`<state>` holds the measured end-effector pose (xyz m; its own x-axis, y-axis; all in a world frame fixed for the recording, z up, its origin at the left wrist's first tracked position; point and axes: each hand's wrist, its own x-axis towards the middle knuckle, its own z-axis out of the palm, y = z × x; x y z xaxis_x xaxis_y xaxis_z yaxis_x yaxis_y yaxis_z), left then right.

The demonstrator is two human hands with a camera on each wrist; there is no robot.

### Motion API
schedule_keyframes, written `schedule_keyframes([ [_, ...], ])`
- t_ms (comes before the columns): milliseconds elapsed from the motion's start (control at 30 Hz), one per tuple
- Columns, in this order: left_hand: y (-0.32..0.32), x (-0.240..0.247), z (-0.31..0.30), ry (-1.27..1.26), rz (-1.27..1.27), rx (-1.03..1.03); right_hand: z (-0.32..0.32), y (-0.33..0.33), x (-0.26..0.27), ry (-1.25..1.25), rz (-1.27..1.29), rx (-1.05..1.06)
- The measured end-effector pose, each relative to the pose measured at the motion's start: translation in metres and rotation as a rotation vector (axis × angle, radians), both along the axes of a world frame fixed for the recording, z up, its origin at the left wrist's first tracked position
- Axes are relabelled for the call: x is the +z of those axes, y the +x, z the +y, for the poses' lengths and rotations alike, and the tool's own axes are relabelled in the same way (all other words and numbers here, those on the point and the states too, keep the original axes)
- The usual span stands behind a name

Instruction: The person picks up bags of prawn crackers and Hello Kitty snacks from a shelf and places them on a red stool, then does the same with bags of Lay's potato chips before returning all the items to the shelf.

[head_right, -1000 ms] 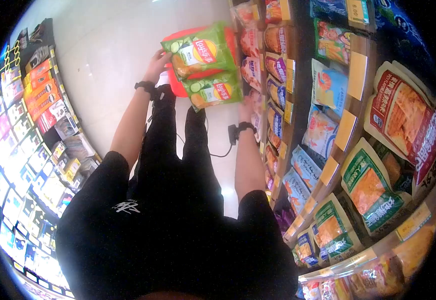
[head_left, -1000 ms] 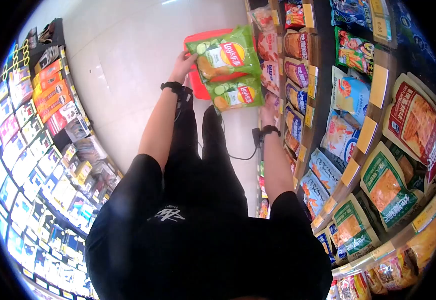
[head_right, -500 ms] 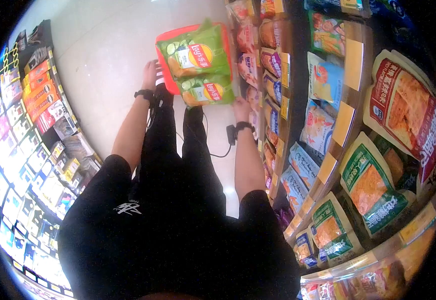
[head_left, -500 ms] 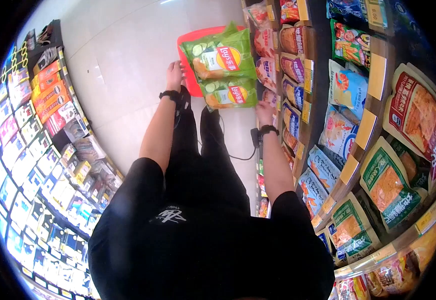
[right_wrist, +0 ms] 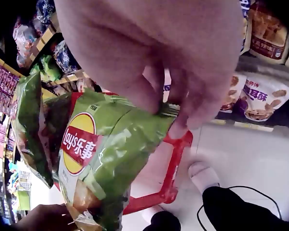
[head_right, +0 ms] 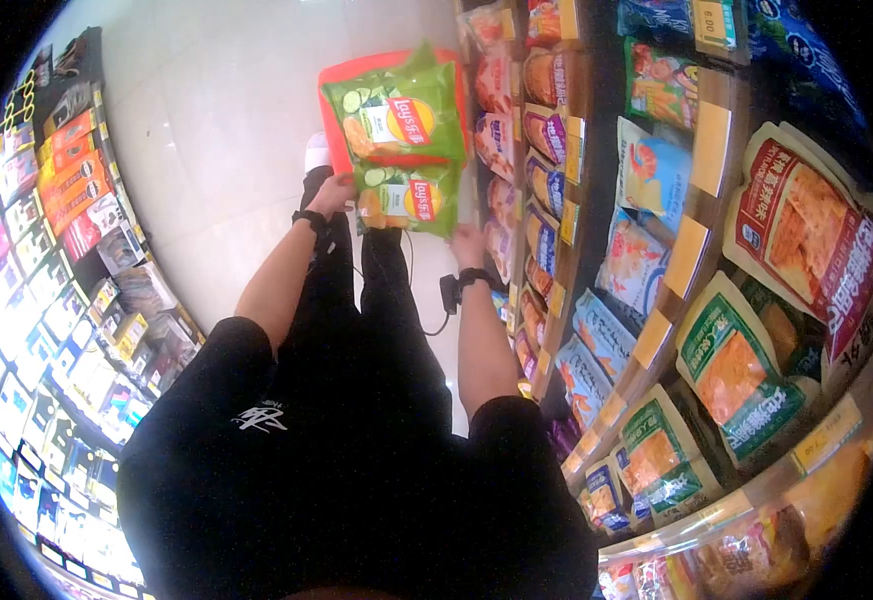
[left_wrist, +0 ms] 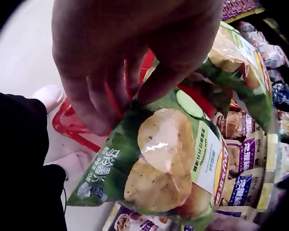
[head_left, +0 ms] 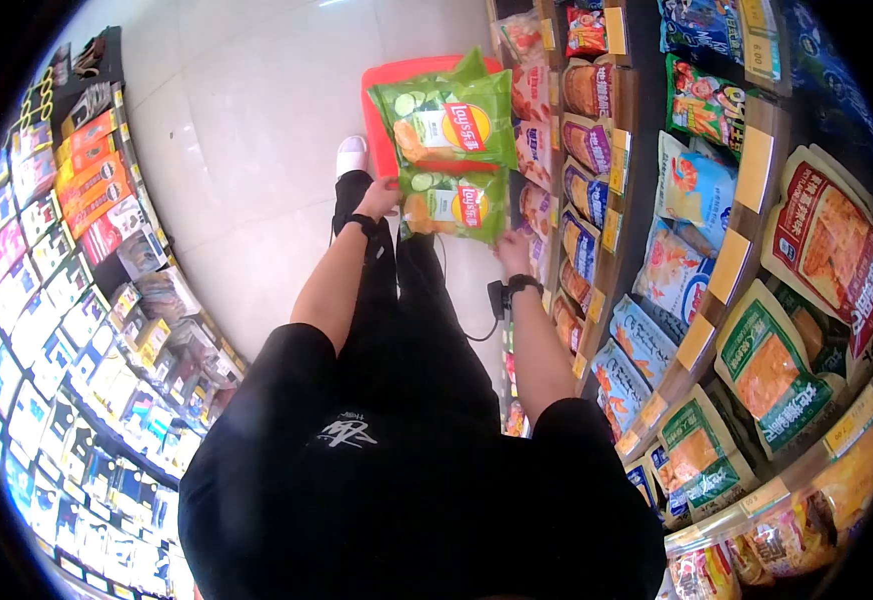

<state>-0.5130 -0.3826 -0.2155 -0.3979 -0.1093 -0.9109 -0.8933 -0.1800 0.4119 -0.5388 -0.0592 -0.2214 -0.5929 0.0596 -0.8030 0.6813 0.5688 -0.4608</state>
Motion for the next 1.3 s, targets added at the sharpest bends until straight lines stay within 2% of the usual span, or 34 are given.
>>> schedule_keyframes([
  [133,0.004,0.006,-0.009,0.091,0.007,-0.098,-0.002,0.011,0.020,-0.004,-0.084,0.002],
  [200,0.012,0.002,-0.012,0.108,0.018,-0.227,-0.005,0.019,0.033,-0.013,-0.094,-0.031],
  [367,0.021,0.009,-0.024,0.146,0.057,-0.294,-0.011,0.038,0.049,-0.088,-0.136,-0.181],
  [467,0.023,0.018,-0.031,0.197,0.086,-0.210,-0.016,0.043,0.055,-0.009,-0.158,-0.186],
  [567,0.020,0.028,-0.049,0.245,0.156,-0.316,-0.030,0.051,0.073,-0.046,-0.124,-0.316],
  [633,0.025,0.031,-0.062,0.276,0.191,-0.364,-0.044,0.060,0.093,-0.085,-0.046,-0.384],
  [700,0.014,0.049,-0.080,0.257,0.304,-0.524,-0.059,0.059,0.106,0.005,0.062,-0.353],
  [733,0.017,0.048,-0.086,0.338,0.392,-0.470,-0.054,0.064,0.104,-0.001,0.104,-0.227],
  [767,0.011,0.055,-0.094,0.426,0.473,-0.423,-0.064,0.065,0.120,-0.031,0.194,-0.258],
  [800,-0.003,0.059,-0.104,0.434,0.494,-0.463,-0.076,0.067,0.133,-0.003,0.244,-0.308],
  [833,-0.019,0.089,-0.115,0.420,0.440,-0.652,-0.085,0.073,0.152,0.029,0.280,-0.357],
  [867,-0.026,0.109,-0.123,0.394,0.374,-0.837,-0.094,0.073,0.179,0.088,0.368,-0.269],
  [900,-0.028,0.116,-0.131,0.382,0.368,-0.870,-0.108,0.073,0.202,0.136,0.453,-0.182],
  [933,-0.034,0.120,-0.139,0.422,0.330,-0.856,-0.117,0.080,0.217,0.058,0.455,-0.330],
  [967,-0.049,0.143,-0.141,0.461,0.304,-0.848,-0.121,0.086,0.230,-0.009,0.511,-0.357],
  [1033,-0.068,0.185,-0.139,0.434,0.326,-0.882,-0.128,0.097,0.260,0.075,0.604,-0.351],
  [1100,-0.078,0.204,-0.132,0.419,0.447,-0.930,-0.131,0.108,0.282,0.084,0.693,-0.426],
  [1167,-0.080,0.219,-0.111,0.406,0.443,-0.987,-0.130,0.133,0.300,0.104,0.775,-0.500],
  [1233,-0.074,0.243,-0.097,0.462,0.647,-0.835,-0.126,0.153,0.312,0.064,0.847,-0.561],
  [1267,-0.071,0.230,-0.087,0.409,0.714,-0.819,-0.122,0.161,0.318,0.072,0.906,-0.606],
  [1300,-0.064,0.230,-0.078,0.460,0.691,-0.771,-0.118,0.177,0.323,0.107,0.926,-0.631],
])
